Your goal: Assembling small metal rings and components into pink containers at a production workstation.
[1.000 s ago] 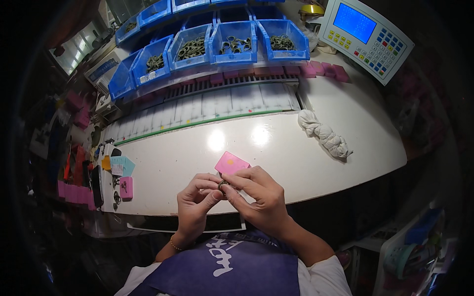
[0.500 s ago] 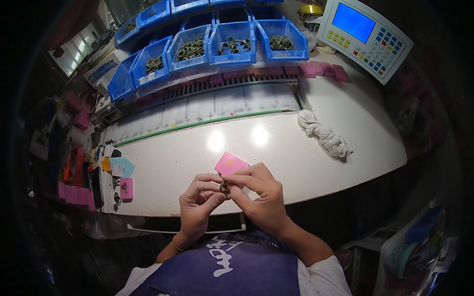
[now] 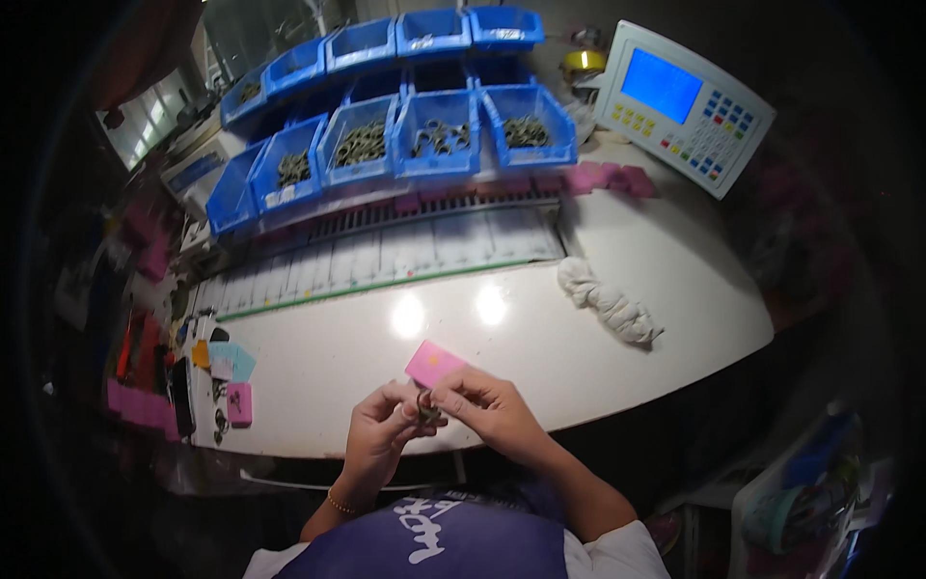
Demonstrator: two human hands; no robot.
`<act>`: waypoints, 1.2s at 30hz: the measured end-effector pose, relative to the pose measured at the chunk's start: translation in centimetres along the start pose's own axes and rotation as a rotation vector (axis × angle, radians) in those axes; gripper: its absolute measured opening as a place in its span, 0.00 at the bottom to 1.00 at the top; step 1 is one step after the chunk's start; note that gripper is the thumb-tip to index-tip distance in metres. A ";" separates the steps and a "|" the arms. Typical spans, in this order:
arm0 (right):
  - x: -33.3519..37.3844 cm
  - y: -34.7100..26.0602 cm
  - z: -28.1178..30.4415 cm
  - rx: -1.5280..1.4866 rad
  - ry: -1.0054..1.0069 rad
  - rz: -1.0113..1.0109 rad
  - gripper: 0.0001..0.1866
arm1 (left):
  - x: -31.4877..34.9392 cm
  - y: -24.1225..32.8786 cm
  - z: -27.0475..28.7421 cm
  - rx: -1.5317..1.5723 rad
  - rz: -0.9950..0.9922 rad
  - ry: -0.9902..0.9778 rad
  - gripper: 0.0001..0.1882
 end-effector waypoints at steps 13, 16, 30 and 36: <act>-16.9 -20.3 17.6 1.300 0.585 0.848 0.15 | -2.6 -0.2 -1.0 -1.421 -0.439 0.293 0.46; -17.6 -20.0 15.3 1.408 0.573 0.840 0.17 | -4.0 -0.3 -0.7 -1.382 -0.451 0.356 0.43; -0.1 4.6 1.6 0.515 0.204 0.239 0.31 | -4.2 -1.3 2.8 -0.489 -0.152 0.265 0.19; 0.6 4.5 1.3 0.396 0.130 0.317 0.17 | -5.4 -0.1 5.1 -0.365 -0.165 0.367 0.08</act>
Point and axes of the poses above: each hand's wrist, its own x-axis away from the middle knuckle, its own z-axis out of the back of the hand, y = z × x, the point moved 6 cm from there along -x, towards the middle knuckle, and after that the axes turned 5 degrees about z, right-handed, at the moved point
